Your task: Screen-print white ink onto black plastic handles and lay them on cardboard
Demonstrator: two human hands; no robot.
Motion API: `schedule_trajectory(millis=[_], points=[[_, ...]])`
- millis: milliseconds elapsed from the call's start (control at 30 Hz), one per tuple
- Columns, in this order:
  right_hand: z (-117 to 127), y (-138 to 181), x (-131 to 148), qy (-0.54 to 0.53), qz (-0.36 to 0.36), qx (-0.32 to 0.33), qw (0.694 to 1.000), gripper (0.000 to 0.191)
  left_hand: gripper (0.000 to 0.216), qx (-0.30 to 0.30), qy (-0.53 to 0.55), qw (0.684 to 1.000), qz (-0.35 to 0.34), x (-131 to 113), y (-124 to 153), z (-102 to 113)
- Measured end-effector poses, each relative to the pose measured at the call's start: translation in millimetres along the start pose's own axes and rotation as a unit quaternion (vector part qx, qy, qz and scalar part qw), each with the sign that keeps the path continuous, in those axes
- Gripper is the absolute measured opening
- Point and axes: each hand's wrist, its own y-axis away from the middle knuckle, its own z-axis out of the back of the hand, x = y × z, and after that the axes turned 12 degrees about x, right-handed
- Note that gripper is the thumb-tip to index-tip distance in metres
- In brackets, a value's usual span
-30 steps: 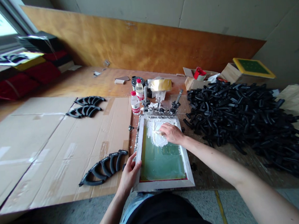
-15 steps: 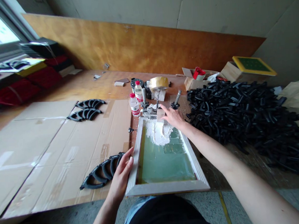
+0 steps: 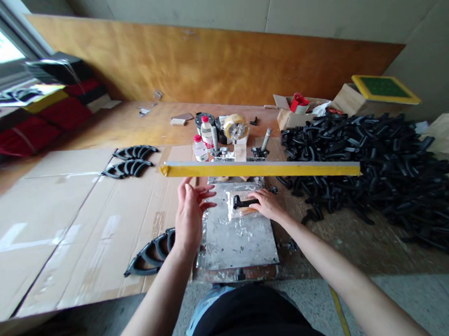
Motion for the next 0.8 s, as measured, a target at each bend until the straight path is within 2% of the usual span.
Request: schedule_trajectory(millis=[100, 167, 233, 300, 333, 367, 433, 500, 533, 600, 667, 733, 800], points=[[-3.2, 11.9, 38.5, 0.023, 0.002, -0.035, 0.999, 0.007, 0.067, 0.045, 0.000, 0.976, 0.211, 48.1, 31.6, 1.7], [-6.7, 24.6, 70.0, 0.045, 0.050, -0.040, 0.997, 0.009, 0.067, 0.055, 0.023, 0.953, 0.298, 77.7, 53.8, 1.4], [-11.6, 37.9, 93.6, 0.059, 0.133, 0.001, 0.989, 0.013, 0.060, 0.023, 0.043, 0.951, 0.306, 98.5, 72.0, 4.9], [-12.9, 52.1, 94.1, 0.043, 0.152, 0.037, 0.987, 0.018, 0.053, -0.019, 0.036, 0.957, 0.286, 109.1, 84.6, 19.2], [-11.1, 60.1, 82.6, 0.030, 0.118, 0.042, 0.992, 0.022, 0.052, -0.045, 0.022, 0.961, 0.272, 111.3, 89.4, 32.0], [-8.0, 68.8, 63.2, 0.016, 0.049, 0.038, 0.998, 0.026, 0.052, -0.077, 0.004, 0.962, 0.260, 112.1, 93.9, 48.7], [-0.9, 87.7, 5.6, 0.035, -0.142, 0.032, 0.989, 0.035, 0.054, -0.157, -0.037, 0.958, 0.239, 111.2, 104.5, 91.1], [1.3, 106.8, -63.0, 0.071, -0.319, 0.094, 0.940, 0.045, 0.057, -0.248, -0.091, 0.936, 0.234, 109.6, 118.6, 137.8], [-0.7, 115.8, -95.2, 0.079, -0.370, 0.129, 0.917, 0.050, 0.058, -0.289, -0.117, 0.920, 0.237, 109.3, 126.5, 159.4], [-10.7, 132.0, -145.8, 0.076, -0.413, 0.154, 0.894, 0.052, 0.059, -0.348, -0.156, 0.891, 0.246, 110.1, 141.2, 194.4], [-23.9, 143.9, -173.1, 0.064, -0.429, 0.136, 0.891, 0.052, 0.059, -0.378, -0.182, 0.870, 0.258, 113.0, 151.0, 216.9], [-33.9, 149.3, -179.9, 0.050, -0.441, 0.099, 0.890, 0.046, 0.060, -0.379, -0.208, 0.858, 0.276, 116.3, 154.6, 229.5], [-36.7, 146.7, -173.2, 0.033, -0.447, 0.065, 0.892, 0.037, 0.061, -0.362, -0.247, 0.847, 0.301, 117.9, 153.6, 237.4]])
